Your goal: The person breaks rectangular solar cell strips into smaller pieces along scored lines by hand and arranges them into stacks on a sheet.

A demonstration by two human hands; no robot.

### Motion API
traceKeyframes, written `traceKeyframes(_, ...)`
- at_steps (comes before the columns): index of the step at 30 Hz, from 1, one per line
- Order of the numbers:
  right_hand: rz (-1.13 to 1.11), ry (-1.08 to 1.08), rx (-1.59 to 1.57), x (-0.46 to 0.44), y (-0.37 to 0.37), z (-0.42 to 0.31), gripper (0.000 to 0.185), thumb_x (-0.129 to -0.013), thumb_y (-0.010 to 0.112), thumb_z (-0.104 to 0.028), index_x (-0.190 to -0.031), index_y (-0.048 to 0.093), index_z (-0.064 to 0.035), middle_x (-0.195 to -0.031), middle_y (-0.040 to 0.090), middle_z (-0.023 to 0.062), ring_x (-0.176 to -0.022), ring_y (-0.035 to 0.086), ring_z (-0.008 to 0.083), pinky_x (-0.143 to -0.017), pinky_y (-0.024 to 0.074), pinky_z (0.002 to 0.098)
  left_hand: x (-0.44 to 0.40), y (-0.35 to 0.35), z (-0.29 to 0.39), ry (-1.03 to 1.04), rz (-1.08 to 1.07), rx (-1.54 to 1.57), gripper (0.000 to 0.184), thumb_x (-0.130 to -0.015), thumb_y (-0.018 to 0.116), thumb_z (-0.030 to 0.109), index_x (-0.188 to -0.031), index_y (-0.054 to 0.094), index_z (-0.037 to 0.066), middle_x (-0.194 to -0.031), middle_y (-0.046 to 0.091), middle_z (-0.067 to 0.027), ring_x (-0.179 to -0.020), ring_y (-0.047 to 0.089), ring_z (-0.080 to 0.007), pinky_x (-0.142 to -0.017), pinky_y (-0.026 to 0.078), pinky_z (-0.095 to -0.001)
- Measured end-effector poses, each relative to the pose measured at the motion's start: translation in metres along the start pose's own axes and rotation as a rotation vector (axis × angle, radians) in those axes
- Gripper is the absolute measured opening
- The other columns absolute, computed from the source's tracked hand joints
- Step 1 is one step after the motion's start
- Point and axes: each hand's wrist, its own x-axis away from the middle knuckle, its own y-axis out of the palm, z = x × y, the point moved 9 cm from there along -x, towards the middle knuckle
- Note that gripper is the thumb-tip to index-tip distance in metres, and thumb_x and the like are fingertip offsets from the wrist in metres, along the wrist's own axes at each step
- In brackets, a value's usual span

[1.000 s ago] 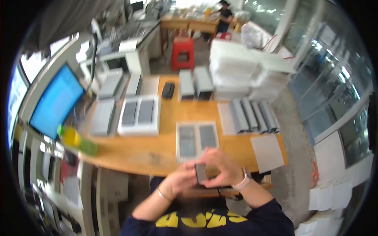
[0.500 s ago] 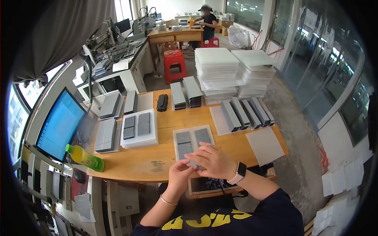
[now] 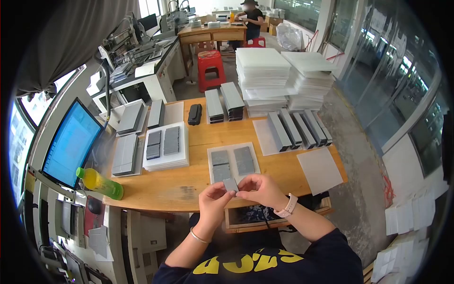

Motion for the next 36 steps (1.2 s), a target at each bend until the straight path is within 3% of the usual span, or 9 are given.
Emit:
traceKeyframes(4,-0.031,0.051,-0.166,-0.004,0.000,0.012,0.012,-0.076,0.065,0.002,-0.086,0.058,0.0008,-0.085,0.063,0.0053,-0.080,0.061,0.0103,-0.070,0.0489,0.0215,-0.003,-0.002,-0.008,-0.055,-0.010,-0.001,0.023,-0.075,0.062,-0.008,-0.097,0.057,-0.005,-0.088,0.062,-0.0070,-0.080,0.059,-0.0124,-0.075,0.049,-0.0249)
traceKeyframes(8,-0.015,0.123,-0.217,-0.004,0.000,0.019,0.012,-0.077,0.066,0.000,-0.086,0.058,-0.0013,-0.080,0.062,0.0012,-0.072,0.058,0.0064,-0.064,0.0476,0.0188,-0.004,-0.003,-0.018,-0.170,-0.052,-0.008,0.023,-0.074,0.064,-0.006,-0.096,0.058,-0.004,-0.089,0.062,-0.0066,-0.081,0.059,-0.0124,-0.076,0.048,-0.0243)
traceKeyframes(10,-0.025,0.143,-0.293,-0.006,0.001,0.027,0.012,-0.076,0.066,-0.001,-0.086,0.058,-0.0004,-0.080,0.062,0.0024,-0.071,0.059,0.0068,-0.063,0.0477,0.0183,-0.003,0.001,-0.018,-0.218,-0.086,0.108,0.022,-0.074,0.064,-0.007,-0.094,0.058,-0.004,-0.088,0.063,-0.0075,-0.081,0.060,-0.0138,-0.075,0.049,-0.0250)
traceKeyframes(17,0.005,0.184,-0.248,-0.010,0.001,0.030,0.013,-0.075,0.067,-0.002,-0.085,0.060,0.0021,-0.081,0.064,0.0051,-0.072,0.060,0.0078,-0.066,0.0492,0.0197,-0.010,-0.004,-0.016,-0.248,-0.091,0.044,0.020,-0.074,0.063,-0.009,-0.093,0.059,-0.003,-0.087,0.062,-0.0057,-0.079,0.058,-0.0113,-0.075,0.048,-0.0240)
traceKeyframes(20,0.071,-0.186,0.116,-0.012,-0.006,0.003,0.012,-0.071,0.069,0.000,-0.079,0.061,0.0001,-0.078,0.064,0.0057,-0.069,0.061,0.0119,-0.063,0.0488,0.0225,-0.013,-0.003,-0.001,-0.054,-0.099,-0.127,0.020,-0.071,0.061,-0.013,-0.089,0.061,-0.004,-0.087,0.062,-0.0063,-0.079,0.059,-0.0136,-0.074,0.048,-0.0245)
traceKeyframes(23,0.071,-0.507,0.312,-0.008,-0.005,-0.030,0.016,-0.064,0.073,0.001,-0.075,0.062,-0.0023,-0.075,0.063,0.0070,-0.067,0.060,0.0174,-0.060,0.0481,0.0257,-0.012,0.012,0.031,0.280,-0.226,-0.295,0.023,-0.067,0.058,-0.017,-0.086,0.062,-0.005,-0.087,0.062,-0.0082,-0.079,0.060,-0.0182,-0.072,0.048,-0.0262)
traceKeyframes(24,0.072,-0.565,0.344,-0.006,-0.004,-0.035,0.017,-0.063,0.073,0.001,-0.075,0.062,-0.0025,-0.074,0.062,0.0071,-0.067,0.060,0.0184,-0.059,0.0479,0.0260,-0.011,0.017,0.038,0.385,-0.274,-0.335,0.027,-0.061,0.057,-0.019,-0.084,0.063,-0.006,-0.085,0.062,-0.0114,-0.080,0.060,-0.0227,-0.071,0.049,-0.0286)
traceKeyframes(26,0.075,-0.685,0.408,-0.001,-0.001,-0.043,0.020,-0.059,0.074,0.000,-0.076,0.062,-0.0030,-0.074,0.062,0.0073,-0.066,0.060,0.0203,-0.057,0.0475,0.0266,-0.009,0.019,0.044,0.464,-0.310,-0.388,0.028,-0.060,0.056,-0.019,-0.083,0.063,-0.005,-0.085,0.061,-0.0123,-0.079,0.061,-0.0237,-0.070,0.049,-0.0300)
traceKeyframes(36,0.039,-0.784,0.405,0.008,0.004,-0.059,0.022,-0.057,0.074,-0.001,-0.076,0.063,-0.0021,-0.072,0.061,0.0072,-0.065,0.059,0.0213,-0.055,0.0478,0.0275,0.001,0.028,0.061,0.679,-0.438,-0.388,0.026,-0.059,0.055,-0.016,-0.082,0.062,-0.005,-0.084,0.061,-0.0132,-0.077,0.060,-0.0263,-0.068,0.049,-0.0315)
